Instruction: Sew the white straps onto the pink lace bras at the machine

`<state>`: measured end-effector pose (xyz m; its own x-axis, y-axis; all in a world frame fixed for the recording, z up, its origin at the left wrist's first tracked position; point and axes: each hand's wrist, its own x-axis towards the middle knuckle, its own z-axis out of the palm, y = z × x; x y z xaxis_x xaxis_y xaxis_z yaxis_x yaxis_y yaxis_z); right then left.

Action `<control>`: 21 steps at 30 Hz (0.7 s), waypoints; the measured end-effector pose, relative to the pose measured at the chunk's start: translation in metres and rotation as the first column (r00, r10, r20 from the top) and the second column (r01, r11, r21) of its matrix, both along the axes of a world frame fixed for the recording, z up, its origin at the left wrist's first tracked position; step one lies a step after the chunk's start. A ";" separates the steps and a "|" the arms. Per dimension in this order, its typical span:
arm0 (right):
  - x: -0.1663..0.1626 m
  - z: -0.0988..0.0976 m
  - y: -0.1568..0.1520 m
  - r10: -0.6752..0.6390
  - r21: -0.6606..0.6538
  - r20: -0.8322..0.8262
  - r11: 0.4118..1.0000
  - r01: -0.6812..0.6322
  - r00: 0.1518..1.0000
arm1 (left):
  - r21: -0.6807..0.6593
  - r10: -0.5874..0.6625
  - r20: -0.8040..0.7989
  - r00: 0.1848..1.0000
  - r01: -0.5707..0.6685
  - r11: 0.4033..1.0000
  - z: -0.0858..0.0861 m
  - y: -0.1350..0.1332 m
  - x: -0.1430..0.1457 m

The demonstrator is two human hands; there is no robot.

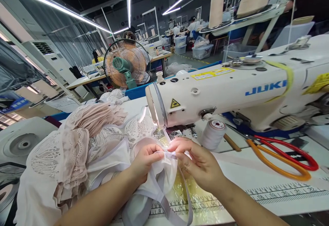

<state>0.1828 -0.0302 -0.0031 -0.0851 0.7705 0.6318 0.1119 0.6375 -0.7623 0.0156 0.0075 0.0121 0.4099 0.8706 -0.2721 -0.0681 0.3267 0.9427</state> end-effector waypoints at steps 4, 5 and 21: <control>0.000 0.002 -0.005 0.040 -0.101 -0.175 0.993 -0.058 0.984 | -0.034 -0.002 0.019 1.000 0.002 0.999 -0.001 0.001 0.000; 0.001 0.003 -0.006 0.042 -0.102 -0.208 0.993 -0.065 0.977 | -0.044 0.001 0.023 1.000 0.000 0.999 -0.002 0.001 0.000; 0.024 0.033 -0.032 -0.422 0.013 0.123 0.906 0.424 0.898 | -0.048 0.023 -0.004 1.000 -0.023 0.999 -0.003 0.003 0.000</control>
